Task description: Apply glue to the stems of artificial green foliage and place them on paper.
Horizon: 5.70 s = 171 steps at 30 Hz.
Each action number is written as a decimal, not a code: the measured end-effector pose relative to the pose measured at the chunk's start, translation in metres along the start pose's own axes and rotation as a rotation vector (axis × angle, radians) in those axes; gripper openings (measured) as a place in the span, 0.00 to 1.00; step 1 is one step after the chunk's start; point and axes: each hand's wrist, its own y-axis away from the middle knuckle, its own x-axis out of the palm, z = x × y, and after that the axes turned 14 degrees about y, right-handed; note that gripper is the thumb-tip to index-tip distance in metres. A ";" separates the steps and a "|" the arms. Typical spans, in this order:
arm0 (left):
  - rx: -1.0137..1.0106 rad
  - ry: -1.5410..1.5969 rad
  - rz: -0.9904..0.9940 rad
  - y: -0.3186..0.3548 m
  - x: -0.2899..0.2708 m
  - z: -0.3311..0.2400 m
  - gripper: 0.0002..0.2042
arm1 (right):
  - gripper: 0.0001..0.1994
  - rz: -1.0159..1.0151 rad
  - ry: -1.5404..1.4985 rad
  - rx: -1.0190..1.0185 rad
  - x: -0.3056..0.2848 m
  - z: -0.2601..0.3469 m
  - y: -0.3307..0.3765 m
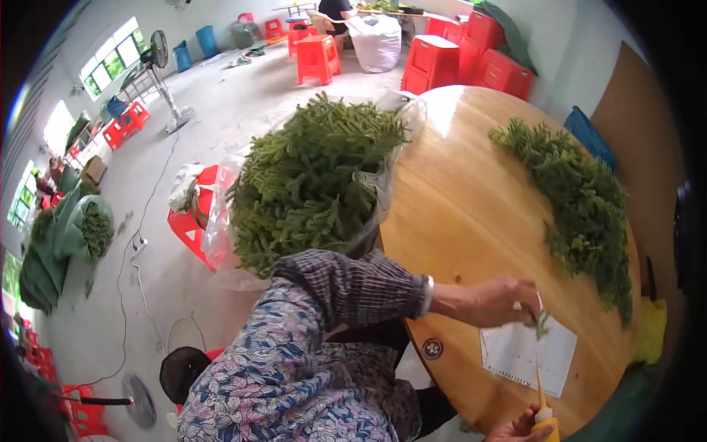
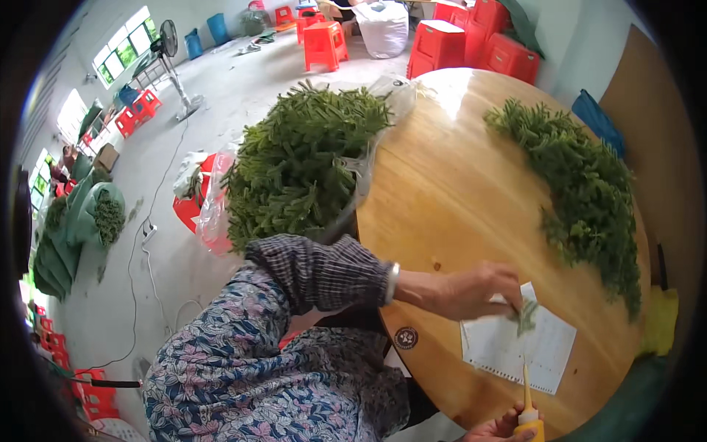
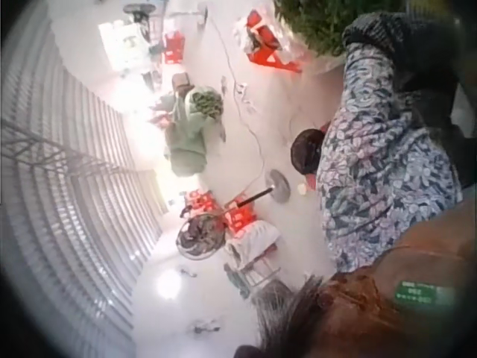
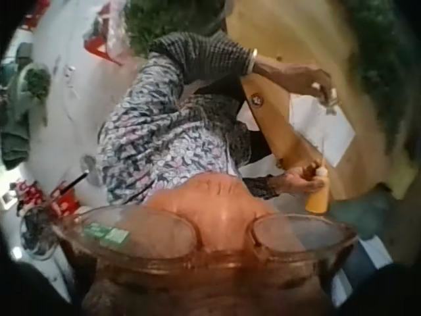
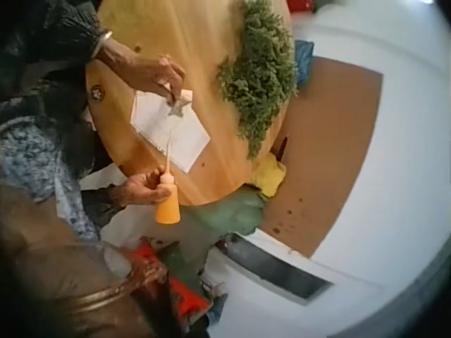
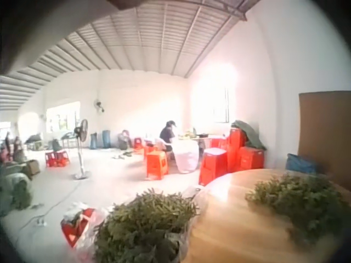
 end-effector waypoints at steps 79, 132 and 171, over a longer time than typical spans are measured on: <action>-1.302 0.623 -0.180 -0.064 0.067 0.042 0.17 | 0.23 0.247 -0.362 0.301 -0.010 -0.020 -0.094; -0.116 -0.497 0.462 -0.041 0.075 0.083 0.25 | 0.20 0.649 0.199 0.061 0.041 0.006 -0.093; -0.139 -0.469 0.499 -0.042 0.066 0.078 0.23 | 0.23 0.633 0.188 0.137 0.034 0.013 -0.088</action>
